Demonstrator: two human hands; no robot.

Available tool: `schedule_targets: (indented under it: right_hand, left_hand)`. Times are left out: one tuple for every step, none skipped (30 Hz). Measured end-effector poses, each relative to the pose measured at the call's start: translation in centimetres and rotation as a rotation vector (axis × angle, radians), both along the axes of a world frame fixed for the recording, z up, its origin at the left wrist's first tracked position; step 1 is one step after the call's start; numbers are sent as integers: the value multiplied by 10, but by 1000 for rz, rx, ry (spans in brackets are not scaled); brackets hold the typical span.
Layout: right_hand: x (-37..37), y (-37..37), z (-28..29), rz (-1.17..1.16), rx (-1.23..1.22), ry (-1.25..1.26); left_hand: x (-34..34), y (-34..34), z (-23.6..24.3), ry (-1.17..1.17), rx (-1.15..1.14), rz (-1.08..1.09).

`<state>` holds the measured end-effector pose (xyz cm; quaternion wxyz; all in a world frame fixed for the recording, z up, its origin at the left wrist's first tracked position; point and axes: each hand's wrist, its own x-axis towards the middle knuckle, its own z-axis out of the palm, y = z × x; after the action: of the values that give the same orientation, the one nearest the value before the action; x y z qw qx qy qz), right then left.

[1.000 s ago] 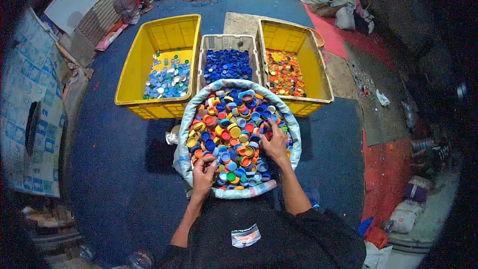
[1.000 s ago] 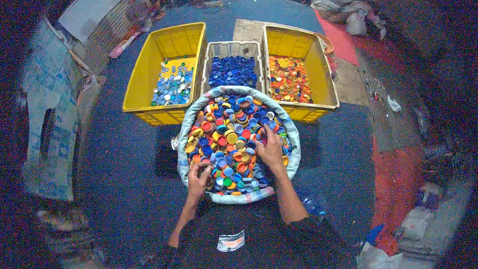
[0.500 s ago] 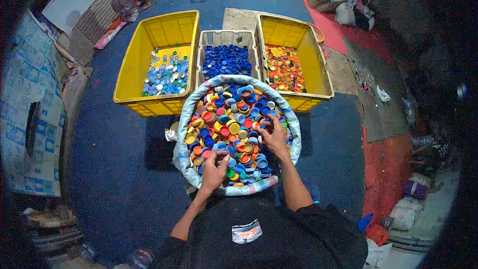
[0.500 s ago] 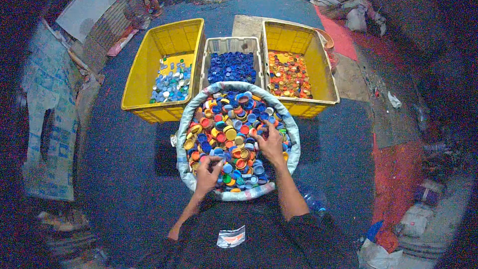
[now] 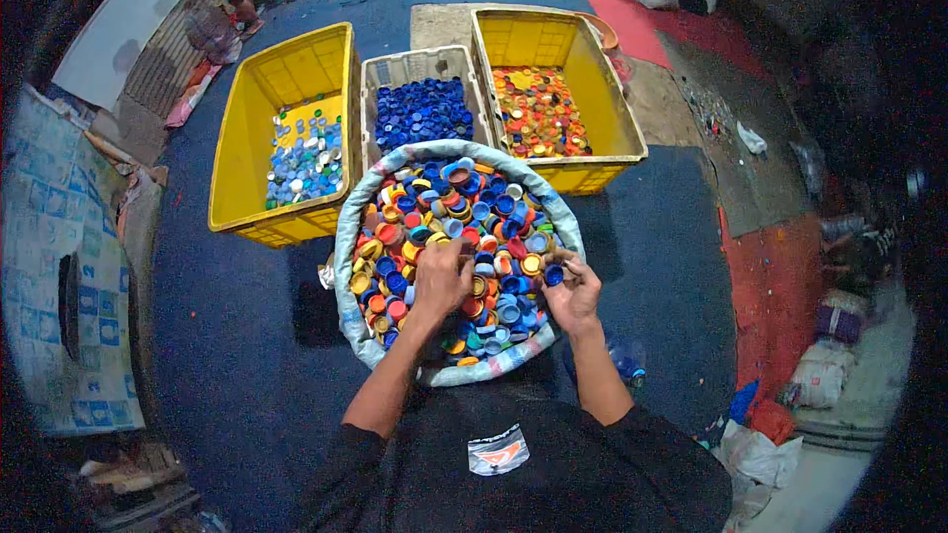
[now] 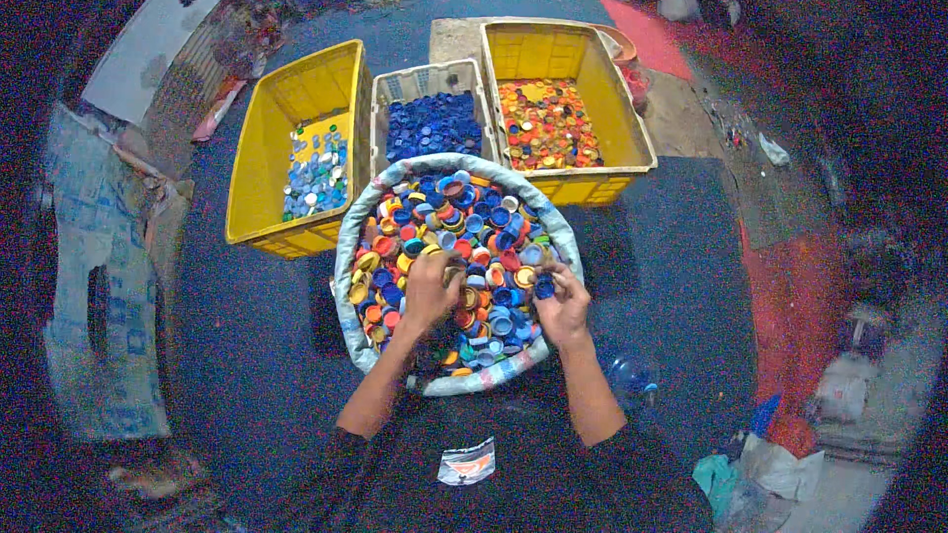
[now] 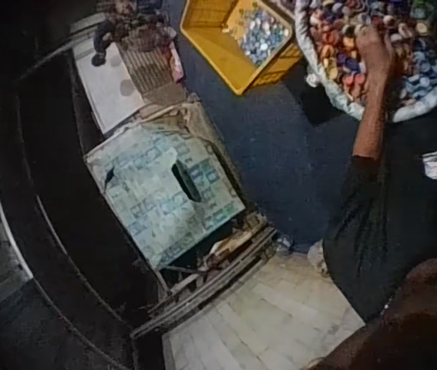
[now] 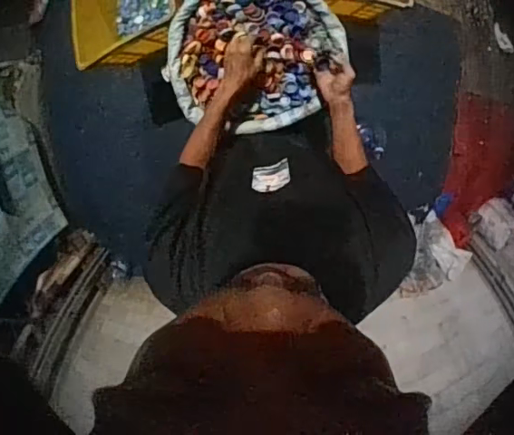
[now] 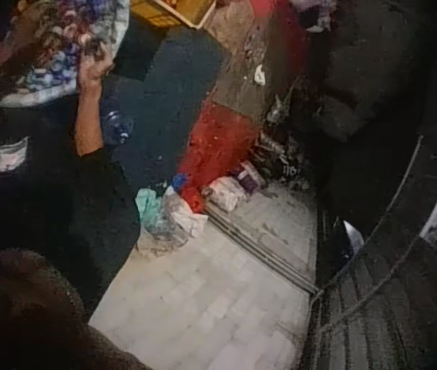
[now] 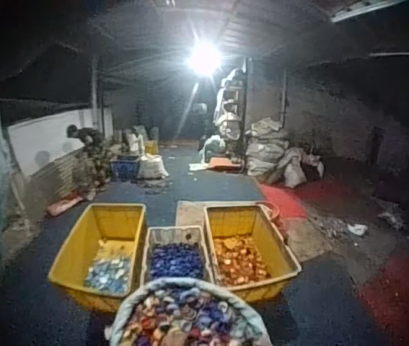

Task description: The person sorts plastic bottle caps by hand, picking them from a large bag and tossing them into three separate yellow crates. They pick through the caps, occasionally turning them over or moving them aside within the bag to find specific colors.

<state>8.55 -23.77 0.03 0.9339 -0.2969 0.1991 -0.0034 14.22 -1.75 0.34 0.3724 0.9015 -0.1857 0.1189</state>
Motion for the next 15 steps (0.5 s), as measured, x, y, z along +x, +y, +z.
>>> schedule_targets:
  right_hand:
    - [-7,-2,-1,-12,2,6]
    - [-15,-5,-2,9,-14,11]
    - [-21,-6,-2,30,-29,16]
    - [-26,-5,0,28,-57,30]
    - [-30,-4,-2,23,-54,34]
    - [-33,-3,-5,29,-82,30]
    - [-35,-3,-6,33,-111,26]
    - [-36,-2,-5,34,-100,53]
    - [-37,-1,-5,31,-99,56]
    - [-36,-1,-5,43,-99,59]
    - [-36,0,-5,55,-99,60]
    - [-34,2,-3,57,-99,60]
    - [-33,4,0,66,-129,54]
    - [-32,6,3,76,-160,47]
    - [-30,7,4,78,-160,47]
  left_hand:
    - [3,-2,1,6,2,-12]
    - [4,-4,3,30,73,-29]
    - [6,-5,5,53,144,-45]
    - [7,-6,6,40,157,-70]
    - [9,-7,5,43,160,-76]
    - [10,-9,3,58,168,-78]
    - [12,-11,4,74,176,-81]
    - [13,-12,6,77,177,-85]
    - [14,-13,8,59,179,-108]
    - [15,-14,10,39,181,-128]
    - [17,-14,9,40,182,-127]
    - [19,-15,6,58,191,-128]
    - [20,-15,4,76,199,-131]
    - [19,-17,2,76,199,-130]
    - [18,-18,1,94,212,-118]
